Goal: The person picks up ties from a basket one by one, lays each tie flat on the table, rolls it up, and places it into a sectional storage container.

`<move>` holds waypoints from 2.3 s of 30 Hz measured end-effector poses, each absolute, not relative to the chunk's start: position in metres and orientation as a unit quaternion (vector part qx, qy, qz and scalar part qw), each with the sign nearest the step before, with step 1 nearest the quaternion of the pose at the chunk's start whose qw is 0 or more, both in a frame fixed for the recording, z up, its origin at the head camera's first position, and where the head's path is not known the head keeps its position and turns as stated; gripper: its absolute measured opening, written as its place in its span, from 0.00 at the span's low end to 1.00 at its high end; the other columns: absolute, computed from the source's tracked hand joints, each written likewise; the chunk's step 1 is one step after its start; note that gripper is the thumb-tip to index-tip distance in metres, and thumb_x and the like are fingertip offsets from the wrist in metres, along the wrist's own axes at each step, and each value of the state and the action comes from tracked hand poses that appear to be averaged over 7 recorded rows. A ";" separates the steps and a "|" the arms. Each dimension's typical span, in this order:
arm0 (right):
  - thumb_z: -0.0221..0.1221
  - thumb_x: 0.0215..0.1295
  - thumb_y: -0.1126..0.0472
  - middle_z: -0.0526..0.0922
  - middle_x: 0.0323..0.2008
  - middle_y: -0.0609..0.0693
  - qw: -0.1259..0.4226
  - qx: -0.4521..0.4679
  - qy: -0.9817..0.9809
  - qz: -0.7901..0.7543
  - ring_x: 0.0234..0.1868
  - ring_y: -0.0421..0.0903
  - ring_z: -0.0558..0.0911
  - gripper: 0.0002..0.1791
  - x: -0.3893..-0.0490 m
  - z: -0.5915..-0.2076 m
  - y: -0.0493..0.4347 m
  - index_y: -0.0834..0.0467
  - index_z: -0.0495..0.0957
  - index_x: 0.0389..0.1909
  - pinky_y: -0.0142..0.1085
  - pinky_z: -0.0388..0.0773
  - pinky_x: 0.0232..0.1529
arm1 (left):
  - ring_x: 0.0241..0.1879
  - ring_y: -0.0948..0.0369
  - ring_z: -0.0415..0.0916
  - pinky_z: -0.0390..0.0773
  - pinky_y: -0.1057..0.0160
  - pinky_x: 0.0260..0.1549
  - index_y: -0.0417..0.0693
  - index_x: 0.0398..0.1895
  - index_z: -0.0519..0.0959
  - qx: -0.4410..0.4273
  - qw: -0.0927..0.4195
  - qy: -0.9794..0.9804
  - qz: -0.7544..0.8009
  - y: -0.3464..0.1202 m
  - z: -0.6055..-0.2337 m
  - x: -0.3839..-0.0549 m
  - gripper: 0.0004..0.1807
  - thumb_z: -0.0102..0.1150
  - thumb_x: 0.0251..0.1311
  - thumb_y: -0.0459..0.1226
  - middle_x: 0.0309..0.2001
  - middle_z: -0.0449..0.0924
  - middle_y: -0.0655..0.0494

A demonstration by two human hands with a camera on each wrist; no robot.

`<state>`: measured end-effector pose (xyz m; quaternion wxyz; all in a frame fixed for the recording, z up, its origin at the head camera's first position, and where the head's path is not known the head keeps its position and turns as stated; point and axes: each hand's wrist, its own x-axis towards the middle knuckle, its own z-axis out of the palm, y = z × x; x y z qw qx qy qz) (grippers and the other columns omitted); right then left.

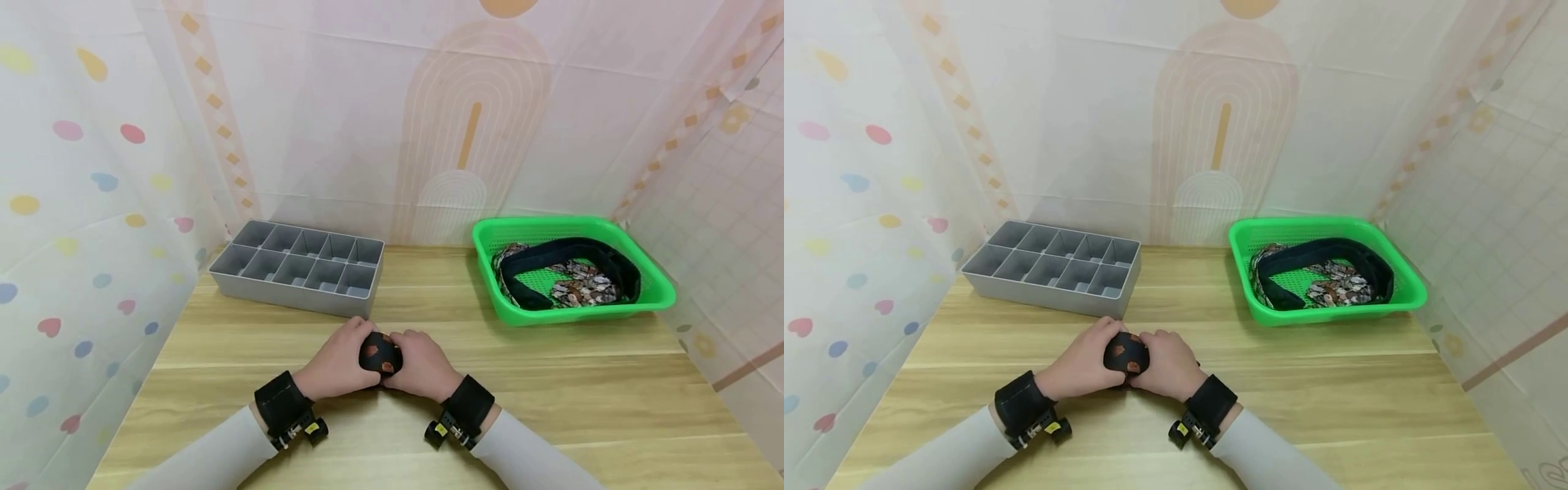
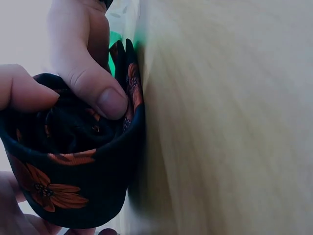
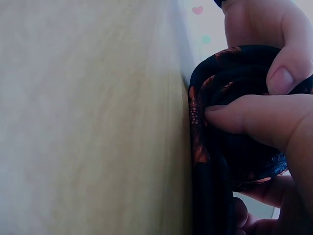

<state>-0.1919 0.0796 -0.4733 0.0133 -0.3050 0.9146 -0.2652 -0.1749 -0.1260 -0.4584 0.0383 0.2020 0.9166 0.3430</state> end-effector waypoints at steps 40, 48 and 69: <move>0.79 0.50 0.43 0.81 0.51 0.49 0.021 -0.275 0.895 -0.351 0.51 0.45 0.77 0.40 -0.194 -0.469 0.081 0.48 0.79 0.65 0.41 0.76 0.52 | 0.38 0.60 0.74 0.77 0.58 0.41 0.51 0.44 0.81 0.218 0.042 0.935 0.278 -0.140 -0.469 -0.189 0.26 0.84 0.41 0.40 0.42 0.79 0.55; 0.76 0.54 0.50 0.77 0.45 0.48 0.001 -0.277 0.889 -0.366 0.47 0.44 0.75 0.31 -0.192 -0.465 0.081 0.51 0.82 0.59 0.37 0.74 0.48 | 0.38 0.60 0.73 0.77 0.58 0.40 0.52 0.45 0.81 0.210 0.048 0.937 0.275 -0.140 -0.468 -0.188 0.27 0.84 0.40 0.41 0.42 0.78 0.56; 0.79 0.49 0.47 0.75 0.32 0.49 -0.008 -0.250 0.917 -0.311 0.31 0.42 0.68 0.25 -0.195 -0.469 0.085 0.50 0.85 0.48 0.32 0.66 0.32 | 0.39 0.60 0.71 0.75 0.59 0.40 0.50 0.46 0.79 0.194 0.005 0.935 0.296 -0.142 -0.449 -0.187 0.23 0.73 0.42 0.41 0.41 0.75 0.56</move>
